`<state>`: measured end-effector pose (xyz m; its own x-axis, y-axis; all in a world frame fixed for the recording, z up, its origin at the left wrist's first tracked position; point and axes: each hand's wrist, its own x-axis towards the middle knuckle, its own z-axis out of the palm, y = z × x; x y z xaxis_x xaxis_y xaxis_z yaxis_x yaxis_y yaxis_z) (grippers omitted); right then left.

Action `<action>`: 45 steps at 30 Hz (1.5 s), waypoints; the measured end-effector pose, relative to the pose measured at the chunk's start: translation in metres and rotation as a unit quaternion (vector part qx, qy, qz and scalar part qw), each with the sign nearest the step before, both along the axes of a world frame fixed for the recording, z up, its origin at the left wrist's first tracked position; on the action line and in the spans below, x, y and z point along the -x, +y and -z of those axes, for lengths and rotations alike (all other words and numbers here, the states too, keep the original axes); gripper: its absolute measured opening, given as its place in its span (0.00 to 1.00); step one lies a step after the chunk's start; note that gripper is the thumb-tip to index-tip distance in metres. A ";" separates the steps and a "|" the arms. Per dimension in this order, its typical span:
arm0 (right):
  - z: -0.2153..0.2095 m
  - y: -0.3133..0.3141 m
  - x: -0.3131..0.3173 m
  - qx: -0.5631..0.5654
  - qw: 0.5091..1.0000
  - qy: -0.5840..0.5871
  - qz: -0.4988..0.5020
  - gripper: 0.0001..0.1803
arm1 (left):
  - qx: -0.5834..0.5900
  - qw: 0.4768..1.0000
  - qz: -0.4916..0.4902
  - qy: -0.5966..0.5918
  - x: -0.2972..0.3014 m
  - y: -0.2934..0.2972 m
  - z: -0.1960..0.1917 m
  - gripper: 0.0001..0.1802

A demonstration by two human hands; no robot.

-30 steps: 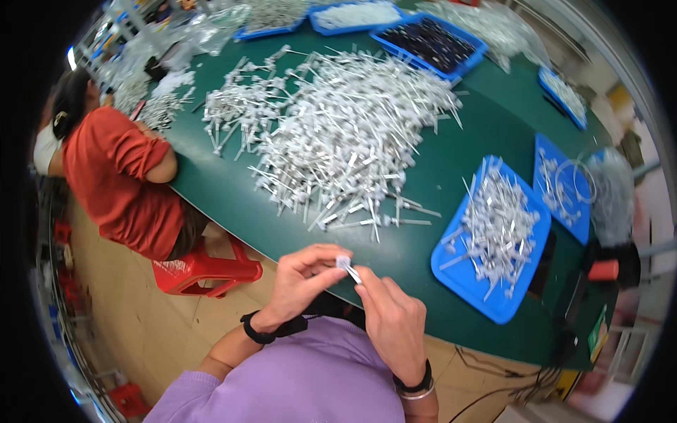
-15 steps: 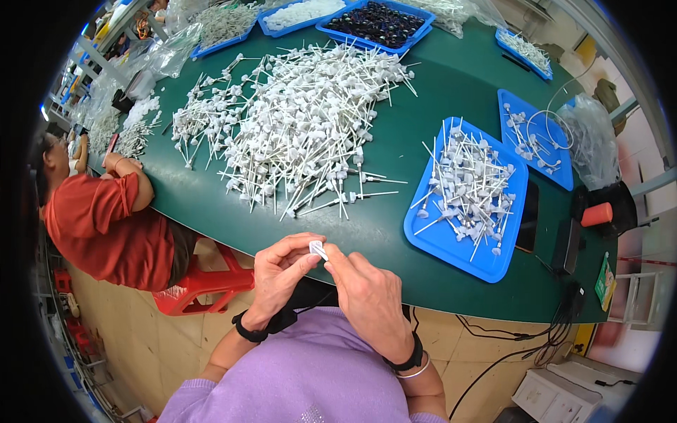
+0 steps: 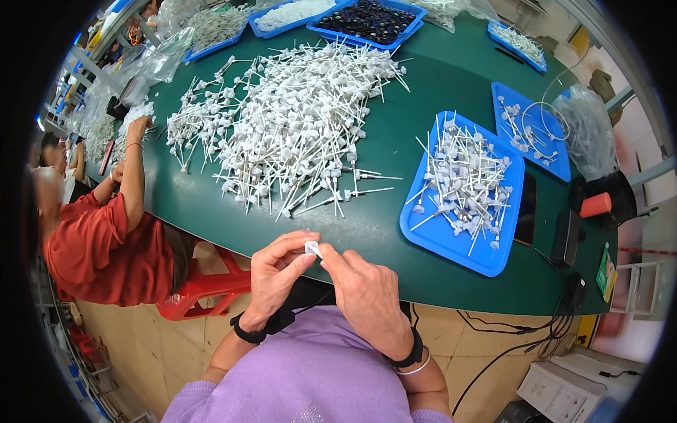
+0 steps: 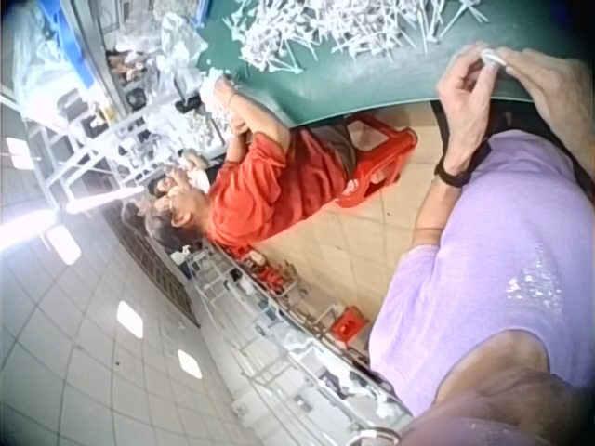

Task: Assembling small plastic components into spray nozzle heads at a workshop bench.

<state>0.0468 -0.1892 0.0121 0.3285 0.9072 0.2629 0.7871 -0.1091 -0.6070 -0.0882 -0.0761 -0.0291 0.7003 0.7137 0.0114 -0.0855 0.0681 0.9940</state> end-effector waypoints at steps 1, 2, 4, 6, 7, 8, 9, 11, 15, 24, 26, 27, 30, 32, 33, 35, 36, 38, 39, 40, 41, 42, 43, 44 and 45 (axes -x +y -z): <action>0.000 0.000 0.000 0.002 1.000 0.008 -0.003 0.14 | -0.027 1.000 -0.003 0.015 0.000 0.000 -0.003 0.15; -0.001 0.000 -0.001 0.004 1.000 0.016 -0.006 0.13 | -0.054 0.998 -0.007 0.031 0.001 0.001 -0.004 0.15; -0.002 0.000 -0.003 0.002 0.999 0.037 -0.010 0.12 | -0.123 0.988 0.000 0.091 0.005 0.004 -0.003 0.14; -0.001 0.000 -0.004 -0.002 0.998 0.064 -0.016 0.11 | -0.121 0.986 0.011 0.114 0.006 0.005 -0.003 0.14; 0.002 0.000 -0.005 -0.011 0.997 0.080 -0.020 0.11 | -0.084 0.991 0.019 0.106 0.006 0.005 -0.003 0.14; 0.005 0.001 -0.006 -0.020 0.995 0.095 -0.023 0.11 | -0.047 0.994 0.027 0.098 0.005 0.004 -0.003 0.15; 0.007 0.001 -0.007 -0.029 0.993 0.111 -0.026 0.10 | -0.013 0.996 0.026 0.081 0.004 0.003 -0.004 0.15; 0.006 0.002 -0.007 -0.025 0.991 0.130 -0.027 0.10 | 0.057 0.997 0.023 0.046 0.002 0.001 -0.004 0.15; 0.008 0.001 -0.010 -0.007 0.988 0.149 -0.031 0.10 | 0.063 0.997 0.024 0.041 0.002 0.000 -0.001 0.15; 0.013 0.006 -0.013 0.087 0.928 0.361 -0.030 0.12 | 0.026 0.999 -0.001 0.018 -0.001 -0.002 0.004 0.13; 0.026 0.006 -0.014 0.078 0.909 0.407 -0.039 0.13 | -0.012 0.999 -0.011 0.029 -0.003 -0.003 0.004 0.13; 0.029 0.006 -0.014 0.074 0.898 0.431 -0.043 0.13 | -0.010 0.999 -0.010 0.031 -0.004 -0.003 0.005 0.14; 0.029 0.007 -0.012 0.071 0.913 0.400 -0.031 0.14 | 0.011 1.000 -0.008 0.027 -0.005 -0.002 0.009 0.14; 0.025 0.006 -0.011 0.057 0.933 0.356 -0.025 0.15 | 0.044 0.999 -0.009 0.008 -0.006 -0.003 0.012 0.14; 0.023 0.005 -0.010 0.050 0.941 0.333 -0.022 0.15 | 0.046 0.999 -0.009 0.005 -0.006 -0.003 0.011 0.15; 0.021 0.005 -0.009 0.045 0.944 0.326 -0.022 0.15 | 0.051 0.999 -0.010 -0.001 -0.006 -0.004 0.011 0.15; 0.021 0.005 -0.009 0.043 0.945 0.323 -0.022 0.15 | 0.053 0.999 -0.011 -0.006 -0.007 -0.004 0.010 0.15; 0.023 0.005 -0.009 0.051 0.927 0.371 -0.023 0.15 | 0.058 0.998 -0.013 -0.018 -0.009 -0.004 0.008 0.15; 0.024 0.005 -0.009 0.055 0.916 0.395 -0.025 0.15 | 0.017 1.000 -0.018 -0.002 -0.009 -0.004 0.008 0.14; 0.029 0.005 -0.011 0.069 0.895 0.439 -0.039 0.15 | -0.023 0.999 -0.023 0.013 -0.008 -0.004 0.007 0.14; 0.035 0.004 -0.014 0.082 0.871 0.481 -0.052 0.15 | -0.064 0.997 -0.027 0.028 -0.008 -0.004 0.007 0.14; 0.039 0.005 -0.016 0.096 0.845 0.522 -0.066 0.15 | -0.069 0.997 -0.027 0.037 -0.008 -0.004 0.006 0.14; 0.041 0.005 -0.015 0.092 0.851 0.513 -0.060 0.15 | -0.075 0.996 -0.026 0.046 -0.008 -0.003 0.005 0.14; 0.041 0.006 -0.014 0.088 0.857 0.504 -0.054 0.15 | -0.080 0.995 -0.025 0.055 -0.009 -0.003 0.005 0.14; 0.039 0.008 -0.013 0.084 0.863 0.495 -0.049 0.14 | -0.048 0.998 -0.024 0.043 -0.009 -0.002 0.007 0.14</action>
